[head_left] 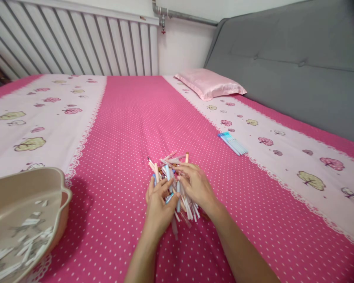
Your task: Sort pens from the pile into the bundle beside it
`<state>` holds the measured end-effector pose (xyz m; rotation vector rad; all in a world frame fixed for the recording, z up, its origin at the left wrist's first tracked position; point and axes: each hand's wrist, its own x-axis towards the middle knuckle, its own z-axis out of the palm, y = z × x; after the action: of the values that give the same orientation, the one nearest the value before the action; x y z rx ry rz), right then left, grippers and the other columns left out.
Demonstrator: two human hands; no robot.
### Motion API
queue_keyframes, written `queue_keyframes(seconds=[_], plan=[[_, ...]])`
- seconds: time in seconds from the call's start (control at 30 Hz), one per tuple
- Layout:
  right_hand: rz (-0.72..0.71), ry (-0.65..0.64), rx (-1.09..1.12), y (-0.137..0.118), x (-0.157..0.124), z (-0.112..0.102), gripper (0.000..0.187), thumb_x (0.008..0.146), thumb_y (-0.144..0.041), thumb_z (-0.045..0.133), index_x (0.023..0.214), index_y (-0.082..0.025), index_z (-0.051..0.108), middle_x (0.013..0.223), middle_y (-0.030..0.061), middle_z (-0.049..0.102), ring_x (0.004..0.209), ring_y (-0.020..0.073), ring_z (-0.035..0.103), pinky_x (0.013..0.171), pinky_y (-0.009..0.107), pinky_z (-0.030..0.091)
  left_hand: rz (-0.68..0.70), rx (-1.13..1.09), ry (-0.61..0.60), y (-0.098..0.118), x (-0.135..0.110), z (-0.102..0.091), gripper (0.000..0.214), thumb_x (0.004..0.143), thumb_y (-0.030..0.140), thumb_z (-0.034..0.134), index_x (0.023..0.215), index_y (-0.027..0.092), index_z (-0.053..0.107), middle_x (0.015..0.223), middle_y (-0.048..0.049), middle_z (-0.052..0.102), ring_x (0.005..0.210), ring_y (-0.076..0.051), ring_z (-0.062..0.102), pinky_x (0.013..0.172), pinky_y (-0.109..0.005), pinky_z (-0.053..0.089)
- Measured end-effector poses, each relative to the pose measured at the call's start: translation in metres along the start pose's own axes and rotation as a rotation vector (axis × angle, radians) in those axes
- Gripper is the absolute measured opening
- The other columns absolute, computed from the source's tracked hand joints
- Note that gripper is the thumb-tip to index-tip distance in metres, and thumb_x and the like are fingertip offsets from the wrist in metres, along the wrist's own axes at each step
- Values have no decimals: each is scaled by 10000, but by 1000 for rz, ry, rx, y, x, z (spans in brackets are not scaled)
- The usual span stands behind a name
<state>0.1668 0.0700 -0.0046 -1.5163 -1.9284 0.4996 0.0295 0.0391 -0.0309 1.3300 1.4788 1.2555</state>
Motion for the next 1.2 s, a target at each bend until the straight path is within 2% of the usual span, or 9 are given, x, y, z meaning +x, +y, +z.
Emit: queue_keyframes(seconds=[0.1,0.17,0.3,0.43,0.57,0.67,0.83,1.0,1.2], plan=[[-17,10,7,1,0,0,321,804,-116,506,1083,-195,644,1182,63,612,1124,206,514,1001,405,361,-99,-59,3,11,1,-2,319,605,221,728,924,219,729,1187,-127,597,1325,-336,299,920,-473,464],[-20,12,8,1,1,-1,327,804,-105,502,1081,-204,645,1177,54,617,1116,201,519,999,398,363,-122,-135,102,16,0,-2,282,633,243,717,914,218,729,1188,-110,597,1257,-313,413,902,-438,487],[-30,-16,6,-4,0,-5,318,809,-113,519,1092,-201,636,1154,55,631,1100,197,530,985,383,373,-145,-327,330,19,-3,-4,225,687,286,684,889,196,722,1122,-92,620,969,-230,623,702,-332,567],[-157,-171,4,-13,-5,-9,269,750,-215,664,1020,-215,656,1156,54,621,1125,219,503,994,399,349,-74,-385,528,19,-2,-6,189,689,220,682,870,165,691,906,-53,667,820,-136,637,672,-223,537],[-263,-261,-31,-18,-10,-5,363,684,-353,732,1001,-208,631,1242,80,546,1215,262,405,1016,446,302,-26,-454,627,21,1,-8,236,673,140,675,893,159,593,833,-6,628,756,-88,616,685,-184,500],[-271,-263,-87,-17,-12,-1,330,705,-341,711,985,-204,603,1236,84,534,1236,256,369,1020,443,290,-8,-482,658,23,3,-8,313,660,102,666,937,168,535,858,6,587,772,-80,597,719,-189,483],[-232,-242,-186,-13,-13,2,260,739,-248,659,988,-208,596,1259,69,511,1273,240,311,1066,430,227,-43,-466,641,26,2,-7,385,679,114,621,1052,173,544,944,-24,584,831,-105,583,754,-218,464],[-201,-198,-235,-9,-13,-1,197,772,-141,553,948,-204,617,1247,77,519,1259,225,314,1059,425,233,-113,-433,633,28,-1,-6,301,682,156,599,983,161,598,839,-4,595,763,-114,577,683,-219,451],[-175,-165,-250,-9,-12,-5,240,752,-61,534,911,-204,642,1277,60,519,1231,213,351,1054,413,238,-82,-453,645,25,-1,-6,275,684,158,591,958,177,597,853,8,600,769,-112,573,694,-221,440]])
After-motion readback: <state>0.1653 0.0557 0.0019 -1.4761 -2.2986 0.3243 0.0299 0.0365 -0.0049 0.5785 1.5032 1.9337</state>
